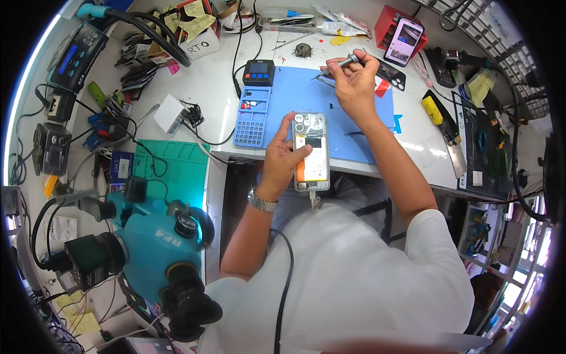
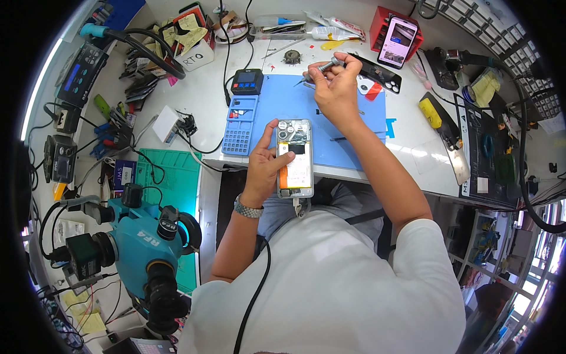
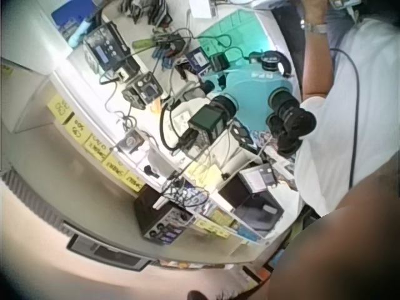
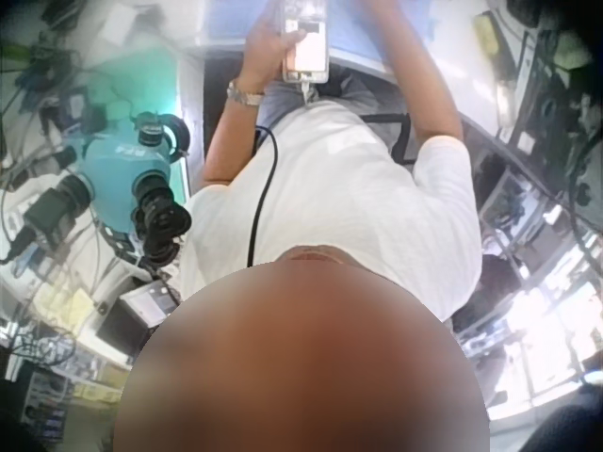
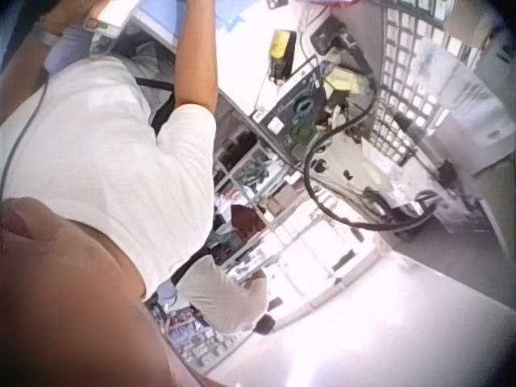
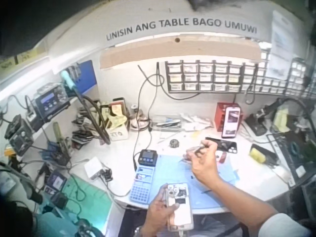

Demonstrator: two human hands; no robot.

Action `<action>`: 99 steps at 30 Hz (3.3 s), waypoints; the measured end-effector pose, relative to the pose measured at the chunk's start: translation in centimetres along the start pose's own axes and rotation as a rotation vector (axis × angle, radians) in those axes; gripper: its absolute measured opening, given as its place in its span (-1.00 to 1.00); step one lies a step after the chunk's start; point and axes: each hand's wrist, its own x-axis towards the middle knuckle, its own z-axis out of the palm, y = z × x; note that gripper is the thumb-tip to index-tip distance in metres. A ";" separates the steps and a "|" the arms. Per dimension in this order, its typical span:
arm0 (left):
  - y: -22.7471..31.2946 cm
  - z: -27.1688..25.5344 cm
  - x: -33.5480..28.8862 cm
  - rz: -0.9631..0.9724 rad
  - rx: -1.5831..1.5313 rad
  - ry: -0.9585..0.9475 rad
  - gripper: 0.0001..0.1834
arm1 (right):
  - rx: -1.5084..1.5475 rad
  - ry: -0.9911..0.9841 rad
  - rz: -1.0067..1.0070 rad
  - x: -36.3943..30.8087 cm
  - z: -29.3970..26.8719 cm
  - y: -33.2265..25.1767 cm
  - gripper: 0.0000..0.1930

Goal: The person disassembles a smartphone, removes screws from the camera module, applies adhesive to the frame, and reattaches the back cover. They handle the phone, screwdriver, tweezers, and adhesive tube throughout the process.

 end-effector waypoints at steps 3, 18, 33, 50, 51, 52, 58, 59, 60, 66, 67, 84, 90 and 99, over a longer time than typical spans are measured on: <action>0.2 0.1 0.0 0.025 0.051 -0.005 0.03 | -0.187 0.007 0.015 1.5 -0.1 1.4 -0.54; 0.2 -0.1 0.3 -0.001 0.006 -0.008 0.01 | -0.560 -0.018 0.152 5.7 0.9 5.3 -0.58; -0.2 -0.3 0.2 -0.016 0.102 0.014 -0.29 | -0.284 0.028 0.115 4.7 -0.9 3.5 -0.55; 0.1 -0.3 0.0 -0.024 0.107 0.018 -0.34 | -0.320 0.061 0.129 4.6 -0.3 4.6 -0.63; 0.0 -0.3 0.0 -0.035 0.106 0.023 -0.35 | -0.321 0.066 0.105 4.6 -0.4 4.3 -0.65; 0.0 -0.4 0.0 -0.032 0.104 0.022 -0.36 | -0.346 0.035 0.114 4.7 -0.6 4.1 -0.69; 0.1 -0.4 0.1 -0.037 0.123 0.022 -0.36 | -0.942 -0.425 -0.186 5.8 -0.6 2.5 -0.70; 0.2 -0.3 0.1 -0.037 0.128 0.021 -0.36 | -1.020 -0.502 -0.249 6.1 -0.5 2.5 -0.68; 0.3 -0.3 0.1 -0.046 0.131 0.024 -0.36 | -1.086 -0.579 -0.322 6.5 -0.3 2.6 -0.67; 0.4 -0.4 0.1 -0.049 0.118 0.019 -0.35 | -1.229 -0.787 -0.573 8.2 0.7 4.1 -0.73; 0.3 -0.4 0.1 -0.052 0.120 0.016 -0.35 | -1.224 -0.791 -0.605 8.4 0.8 4.5 -0.75; 0.1 -0.4 0.1 0.018 0.015 -0.027 0.09 | -0.784 -0.654 0.005 2.4 0.0 -3.3 -0.96; 0.5 -0.3 0.0 -0.021 0.060 -0.014 0.04 | -0.944 -0.648 0.155 -3.2 -2.0 -5.2 -0.85; 0.6 0.1 -0.1 -0.024 0.071 -0.007 0.01 | -0.834 -0.391 0.161 -4.8 -3.1 -5.9 -0.80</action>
